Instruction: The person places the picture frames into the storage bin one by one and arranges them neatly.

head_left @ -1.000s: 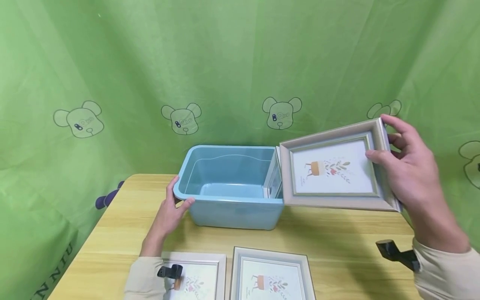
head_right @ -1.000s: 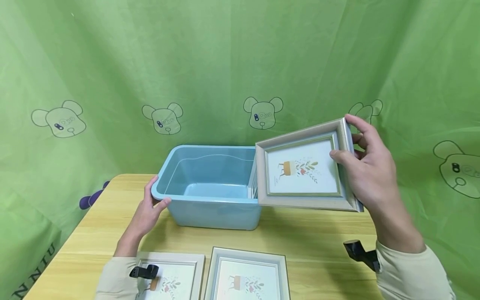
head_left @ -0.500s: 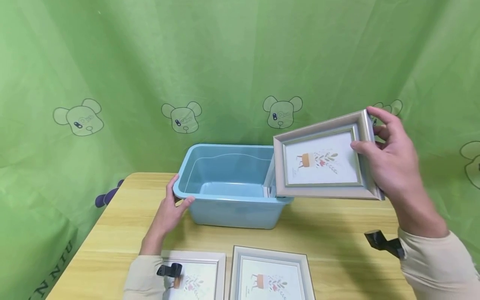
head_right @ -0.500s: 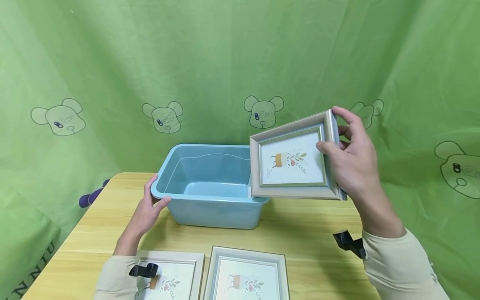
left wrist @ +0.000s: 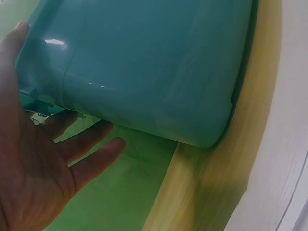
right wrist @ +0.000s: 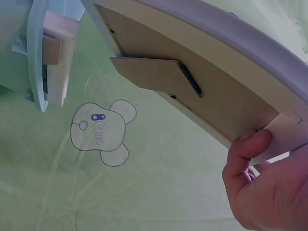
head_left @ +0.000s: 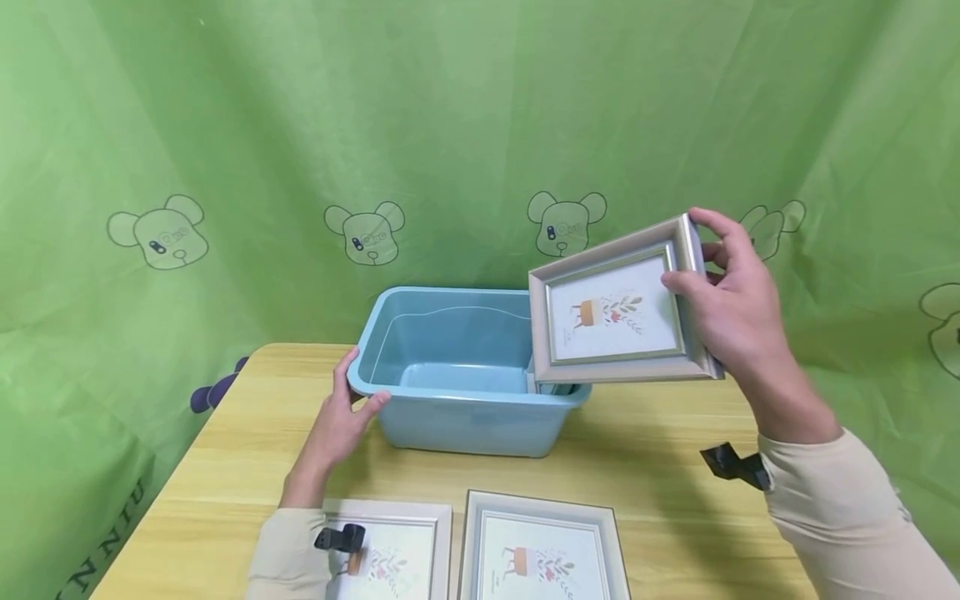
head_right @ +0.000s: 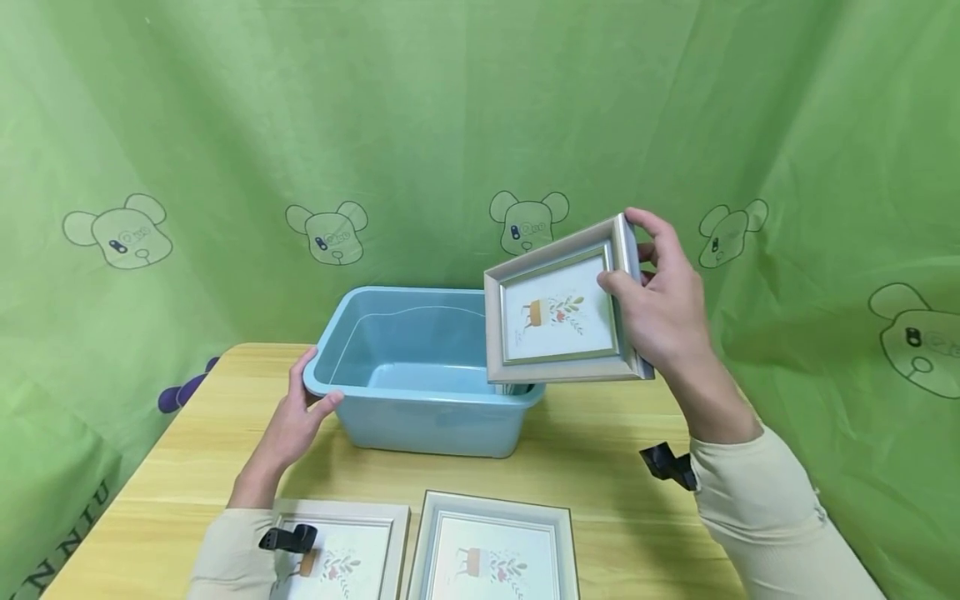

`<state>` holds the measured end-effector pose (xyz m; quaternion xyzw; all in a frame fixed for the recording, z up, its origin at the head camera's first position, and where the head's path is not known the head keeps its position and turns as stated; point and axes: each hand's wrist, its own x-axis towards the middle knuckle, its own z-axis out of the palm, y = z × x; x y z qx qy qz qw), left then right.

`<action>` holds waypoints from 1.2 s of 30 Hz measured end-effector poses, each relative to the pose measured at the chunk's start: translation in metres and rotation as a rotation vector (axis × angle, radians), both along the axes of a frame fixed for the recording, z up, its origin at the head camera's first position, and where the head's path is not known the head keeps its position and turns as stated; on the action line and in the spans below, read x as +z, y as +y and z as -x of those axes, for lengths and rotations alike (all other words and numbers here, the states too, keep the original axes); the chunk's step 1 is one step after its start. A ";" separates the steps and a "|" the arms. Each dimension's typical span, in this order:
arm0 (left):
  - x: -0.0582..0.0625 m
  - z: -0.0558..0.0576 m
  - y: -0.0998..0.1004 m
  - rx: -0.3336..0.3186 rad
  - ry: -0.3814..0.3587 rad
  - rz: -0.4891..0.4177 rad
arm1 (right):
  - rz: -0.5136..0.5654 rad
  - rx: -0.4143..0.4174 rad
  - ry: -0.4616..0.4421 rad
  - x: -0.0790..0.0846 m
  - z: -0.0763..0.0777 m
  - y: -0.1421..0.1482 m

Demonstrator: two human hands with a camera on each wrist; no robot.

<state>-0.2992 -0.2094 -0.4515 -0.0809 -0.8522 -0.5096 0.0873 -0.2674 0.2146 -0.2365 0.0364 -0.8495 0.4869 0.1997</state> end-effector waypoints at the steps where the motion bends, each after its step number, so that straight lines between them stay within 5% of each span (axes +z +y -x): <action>1: 0.000 0.000 0.000 0.000 0.000 0.001 | 0.001 0.004 -0.003 0.000 0.001 -0.001; 36: 0.001 0.000 -0.002 0.008 -0.004 0.017 | -0.041 0.052 -0.122 -0.011 0.052 -0.041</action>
